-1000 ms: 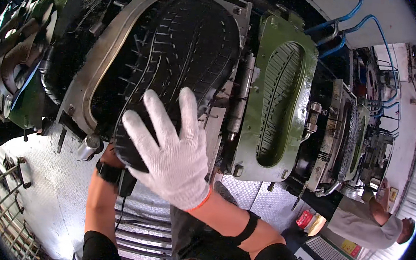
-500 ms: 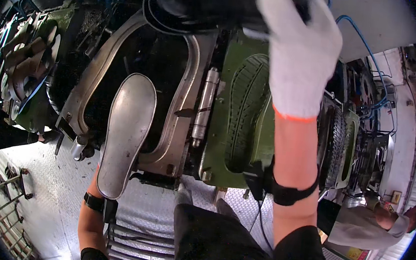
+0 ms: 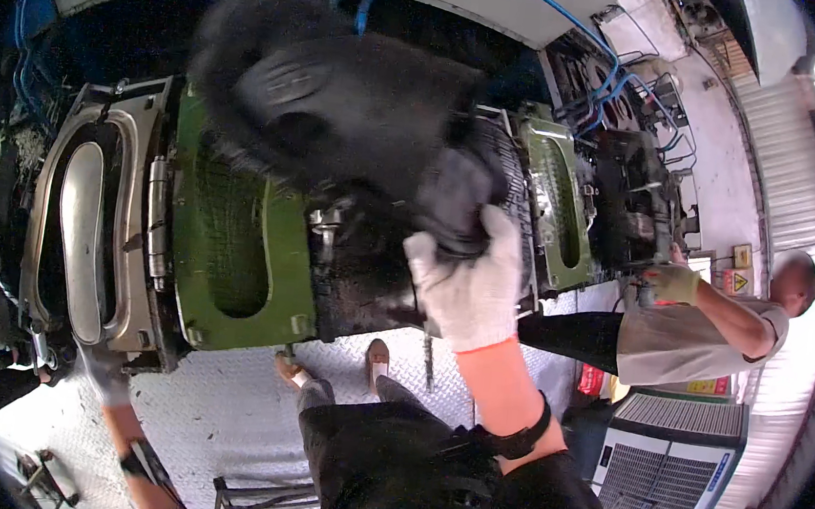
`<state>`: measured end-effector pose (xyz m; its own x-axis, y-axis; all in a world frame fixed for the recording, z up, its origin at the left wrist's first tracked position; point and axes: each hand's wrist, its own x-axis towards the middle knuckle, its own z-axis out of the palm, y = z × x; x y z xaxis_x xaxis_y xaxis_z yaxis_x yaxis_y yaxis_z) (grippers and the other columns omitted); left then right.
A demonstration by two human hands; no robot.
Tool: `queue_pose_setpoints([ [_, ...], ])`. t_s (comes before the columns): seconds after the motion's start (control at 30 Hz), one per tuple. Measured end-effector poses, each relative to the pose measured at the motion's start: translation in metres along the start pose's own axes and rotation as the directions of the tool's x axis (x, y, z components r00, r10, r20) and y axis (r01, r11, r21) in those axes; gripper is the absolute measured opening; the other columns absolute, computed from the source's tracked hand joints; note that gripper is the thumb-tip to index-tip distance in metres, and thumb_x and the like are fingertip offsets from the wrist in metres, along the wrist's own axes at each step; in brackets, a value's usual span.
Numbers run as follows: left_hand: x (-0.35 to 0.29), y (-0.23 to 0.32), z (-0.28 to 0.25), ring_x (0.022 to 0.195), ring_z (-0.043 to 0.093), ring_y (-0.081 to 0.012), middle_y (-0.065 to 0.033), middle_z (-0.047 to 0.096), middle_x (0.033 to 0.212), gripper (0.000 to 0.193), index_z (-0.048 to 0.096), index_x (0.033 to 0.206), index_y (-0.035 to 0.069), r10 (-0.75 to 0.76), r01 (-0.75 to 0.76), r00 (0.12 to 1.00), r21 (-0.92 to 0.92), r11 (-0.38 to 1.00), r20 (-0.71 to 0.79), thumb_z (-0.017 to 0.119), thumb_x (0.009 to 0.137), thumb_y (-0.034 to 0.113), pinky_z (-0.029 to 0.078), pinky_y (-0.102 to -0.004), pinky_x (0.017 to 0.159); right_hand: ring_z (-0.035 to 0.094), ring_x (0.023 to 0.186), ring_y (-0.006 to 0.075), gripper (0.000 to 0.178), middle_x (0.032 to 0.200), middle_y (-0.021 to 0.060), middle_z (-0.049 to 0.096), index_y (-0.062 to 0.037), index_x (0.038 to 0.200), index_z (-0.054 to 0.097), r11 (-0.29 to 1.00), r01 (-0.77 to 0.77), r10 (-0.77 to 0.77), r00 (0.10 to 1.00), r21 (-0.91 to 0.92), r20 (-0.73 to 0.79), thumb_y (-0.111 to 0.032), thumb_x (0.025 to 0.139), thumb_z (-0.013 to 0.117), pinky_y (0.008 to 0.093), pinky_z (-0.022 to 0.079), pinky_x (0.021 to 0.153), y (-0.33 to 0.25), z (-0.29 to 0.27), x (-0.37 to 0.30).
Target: Extracting sandals from molds on a rotating industrial conveyor and placing them onto a storage rack.
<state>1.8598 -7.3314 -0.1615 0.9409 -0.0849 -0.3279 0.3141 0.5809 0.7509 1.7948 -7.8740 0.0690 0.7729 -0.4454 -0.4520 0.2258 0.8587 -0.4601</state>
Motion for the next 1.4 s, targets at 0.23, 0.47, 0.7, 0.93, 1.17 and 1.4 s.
queue_pose_setpoints([
  [0.23, -0.222, -0.16, 0.079, 0.103, 0.06, -0.0287, -0.0144, 0.064, 0.113, 0.044, 0.06, 0.116, 0.002, -0.292, 0.302, 0.935, 0.018, 0.953, -0.199, 0.048, 0.099, 0.041, 0.045, -0.044, 0.094, 0.065, 0.098, 0.0288, 0.035, 0.111, 0.0103, 0.067, -0.0033, 0.113, 0.062, 0.97, 0.19, -0.152, 0.961, 0.154, -0.231, -0.008, 0.079, 0.06, 0.0421, 0.059, 0.081, -0.157, -0.131, -0.023],
  [0.47, -0.221, -0.262, 0.384, 0.077, 0.055, -0.0182, -0.0046, 0.056, 0.088, 0.032, 0.054, 0.108, 0.006, -0.746, 0.737, 0.665, -0.204, 0.644, 0.047, 0.049, 0.1, 0.037, 0.048, -0.0333, 0.069, 0.066, 0.092, 0.0336, 0.023, 0.102, 0.0158, 0.066, 0.0029, 0.103, 0.059, 0.99, 0.097, -0.04, 0.885, 0.101, -0.465, -0.006, 0.083, 0.051, 0.0457, 0.06, 0.082, -0.189, -0.247, -0.026],
  [0.7, -0.19, -0.246, 0.322, 0.057, 0.048, -0.0144, -0.0015, 0.05, 0.066, 0.025, 0.053, 0.107, 0.008, -0.432, 0.38, 0.9, -0.368, 0.848, -0.064, 0.048, 0.099, 0.031, 0.043, -0.0284, 0.056, 0.065, 0.095, 0.0315, 0.03, 0.106, 0.0164, 0.064, 0.0019, 0.114, 0.052, 0.964, -0.233, 0.178, 0.924, -0.129, -0.339, -0.022, 0.095, 0.052, 0.0403, 0.062, 0.069, -0.214, -0.262, -0.045],
  [0.93, -0.201, -0.299, 0.356, 0.11, 0.059, -0.0262, -0.0134, 0.06, 0.119, 0.041, 0.047, 0.133, -0.001, -0.26, 0.241, 0.951, -0.124, 0.963, -0.17, 0.051, 0.095, 0.014, 0.048, -0.0395, 0.097, 0.068, 0.088, 0.019, 0.019, 0.1, 0.0078, 0.069, -0.0034, 0.103, 0.065, 0.408, -0.014, 0.439, 0.88, -0.913, 0.183, -0.017, 0.09, 0.064, 0.0276, 0.055, 0.069, -0.222, -0.233, -0.083],
  [1.17, -0.063, -0.384, 0.422, 0.113, 0.058, -0.018, -0.0078, 0.055, 0.133, 0.046, 0.048, 0.137, 0.004, -0.154, 0.069, 0.927, 0.248, 0.966, 0.341, 0.049, 0.101, 0.032, 0.045, -0.0329, 0.1, 0.028, 0.136, 0.0461, 0.086, 0.146, 0.0166, 0.035, -0.0162, 0.138, 0.044, -0.475, 0.622, 0.149, 0.754, -0.622, 0.64, -0.031, 0.062, 0.083, 0.053, 0.035, 0.108, -0.142, -0.141, 0.013],
  [1.4, -0.017, -0.408, 0.462, 0.113, 0.058, -0.0179, -0.0071, 0.056, 0.131, 0.047, 0.048, 0.137, 0.004, -0.242, 0.218, 0.881, 0.104, 0.97, 0.406, 0.048, 0.101, 0.034, 0.045, -0.0333, 0.1, 0.033, 0.131, 0.0496, 0.068, 0.146, 0.014, 0.036, -0.0204, 0.132, 0.051, -0.596, 0.555, 0.087, 0.763, -0.58, 0.641, -0.028, 0.07, 0.077, 0.0539, 0.042, 0.099, -0.132, -0.161, 0.031],
])
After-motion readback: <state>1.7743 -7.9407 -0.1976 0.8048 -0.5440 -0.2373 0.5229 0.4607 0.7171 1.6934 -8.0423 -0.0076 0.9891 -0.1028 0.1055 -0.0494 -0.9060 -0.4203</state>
